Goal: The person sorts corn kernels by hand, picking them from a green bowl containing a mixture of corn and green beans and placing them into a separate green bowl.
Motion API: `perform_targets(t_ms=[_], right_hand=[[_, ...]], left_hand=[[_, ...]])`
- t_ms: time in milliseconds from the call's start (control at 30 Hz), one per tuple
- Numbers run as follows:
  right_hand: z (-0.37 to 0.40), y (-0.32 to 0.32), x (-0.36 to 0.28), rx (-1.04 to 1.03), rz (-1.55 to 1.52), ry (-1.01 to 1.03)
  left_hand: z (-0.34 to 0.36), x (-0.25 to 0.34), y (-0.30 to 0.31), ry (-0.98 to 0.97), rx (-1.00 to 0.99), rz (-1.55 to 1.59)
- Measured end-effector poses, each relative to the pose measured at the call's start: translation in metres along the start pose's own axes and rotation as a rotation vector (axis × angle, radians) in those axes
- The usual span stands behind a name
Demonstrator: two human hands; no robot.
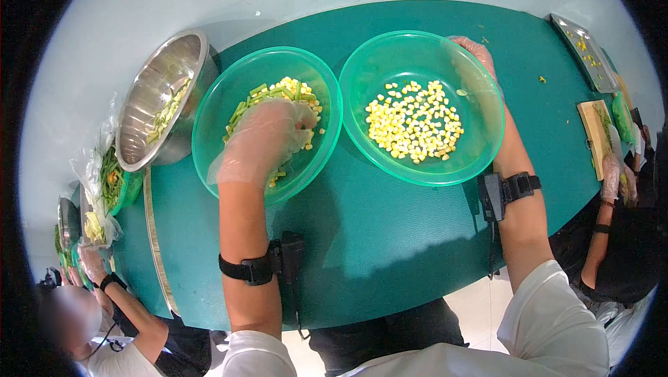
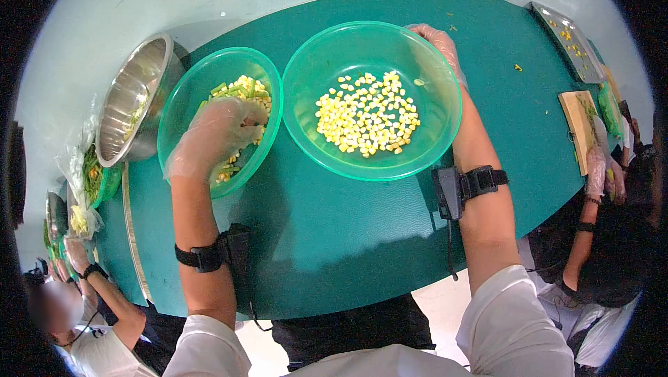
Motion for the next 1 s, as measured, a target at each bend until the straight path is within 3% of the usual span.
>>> perform_targets(t_ms=[100,300,700,900,1000], right_hand=[[-0.001,0.001,0.003,0.0,-0.06,-0.02],[0.003,-0.002,0.0,0.011,-0.059,-0.038],[0.013,-0.008,-0.011,-0.022,0.013,0.031],[0.006,-0.003,-0.003,0.004,-0.031,-0.023],[0.007,-0.004,-0.007,0.016,0.0,0.006]], left_hand=[[0.001,0.001,0.0,0.046,-0.078,0.022],[0.0,0.0,0.006,0.042,0.067,-0.091],[0.006,0.06,0.049,-0.263,0.322,0.426],[0.002,0.026,0.039,-0.125,0.247,0.181],[0.005,0.009,0.019,-0.023,0.035,0.102]])
Point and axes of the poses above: each hand's wrist, its own z-axis away from the middle knuckle, its own y-axis out of the back of the hand, x = y × z, the point moved 8 cm from there along -z, towards the middle knuckle
